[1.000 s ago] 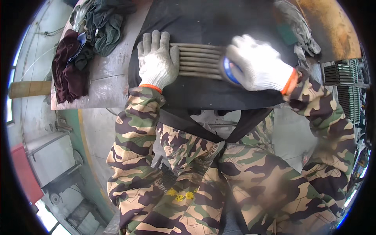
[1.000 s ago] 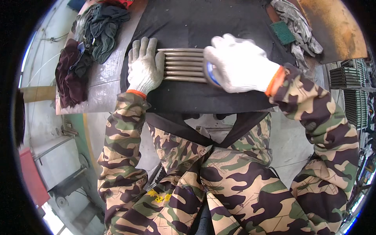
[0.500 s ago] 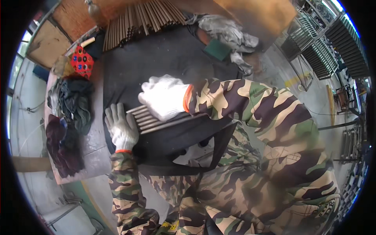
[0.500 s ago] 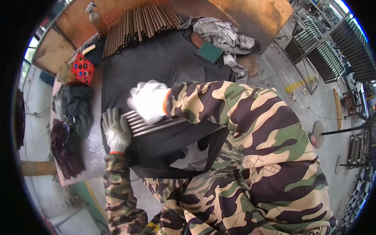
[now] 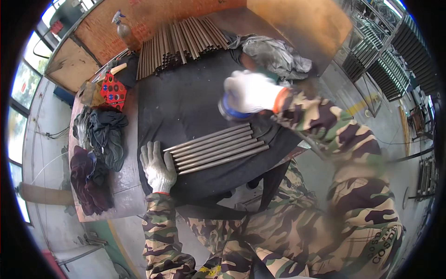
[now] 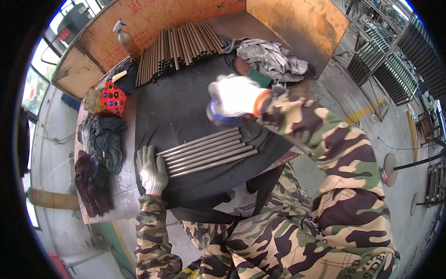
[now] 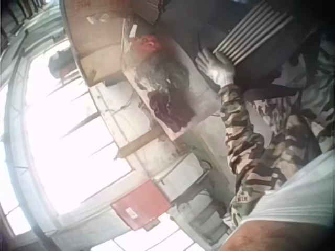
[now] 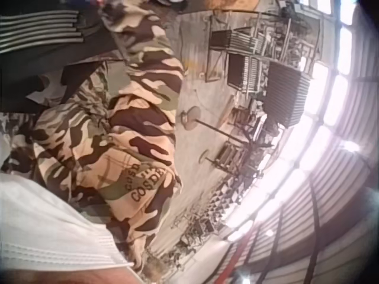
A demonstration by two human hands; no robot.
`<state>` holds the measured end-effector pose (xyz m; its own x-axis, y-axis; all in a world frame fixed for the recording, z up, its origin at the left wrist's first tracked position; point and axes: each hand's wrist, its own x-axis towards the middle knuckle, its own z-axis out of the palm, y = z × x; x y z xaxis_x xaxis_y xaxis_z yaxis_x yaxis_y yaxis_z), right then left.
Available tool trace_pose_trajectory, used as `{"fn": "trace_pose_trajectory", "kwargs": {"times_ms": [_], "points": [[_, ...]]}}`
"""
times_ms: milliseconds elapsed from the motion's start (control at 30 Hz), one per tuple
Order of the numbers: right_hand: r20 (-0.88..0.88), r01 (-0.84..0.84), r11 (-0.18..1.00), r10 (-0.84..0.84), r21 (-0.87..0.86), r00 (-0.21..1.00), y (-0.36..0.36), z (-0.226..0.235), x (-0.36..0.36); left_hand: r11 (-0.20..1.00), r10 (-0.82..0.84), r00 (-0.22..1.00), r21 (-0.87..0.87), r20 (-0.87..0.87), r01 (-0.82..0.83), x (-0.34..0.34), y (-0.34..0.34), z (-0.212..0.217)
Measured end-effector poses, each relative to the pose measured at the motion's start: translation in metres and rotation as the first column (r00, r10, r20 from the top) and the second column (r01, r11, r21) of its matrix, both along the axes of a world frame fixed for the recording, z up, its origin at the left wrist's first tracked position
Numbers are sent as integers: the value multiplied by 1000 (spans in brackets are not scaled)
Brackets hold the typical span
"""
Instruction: Sanding the surface of a bundle of metal rods using a handheld power sander
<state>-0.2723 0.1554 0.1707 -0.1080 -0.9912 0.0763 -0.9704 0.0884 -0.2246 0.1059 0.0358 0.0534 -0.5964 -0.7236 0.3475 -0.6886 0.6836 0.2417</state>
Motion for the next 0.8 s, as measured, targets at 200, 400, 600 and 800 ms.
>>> {"fn": "trace_pose_trajectory", "kwargs": {"times_ms": [200, 400, 600, 800], "points": [[-74, 113, 991, -107, 72, 991, 86, 39, -49, 1000, 13, 1000, 27, 18, -13, -2, -4, 2], [-176, 239, 956, -210, 169, 962, 115, 17, -102, 999, -24, 1000, 20, -6, 24, 4, -2, 1], [-204, 219, 975, -220, -29, 954, 110, -16, -125, 992, -124, 992, -6, 38, 124, 7, 2, 11], [-206, 135, 937, -208, -321, 956, 95, 5, -63, 962, -250, 956, 148, 153, 228, 22, -4, 27]]}}
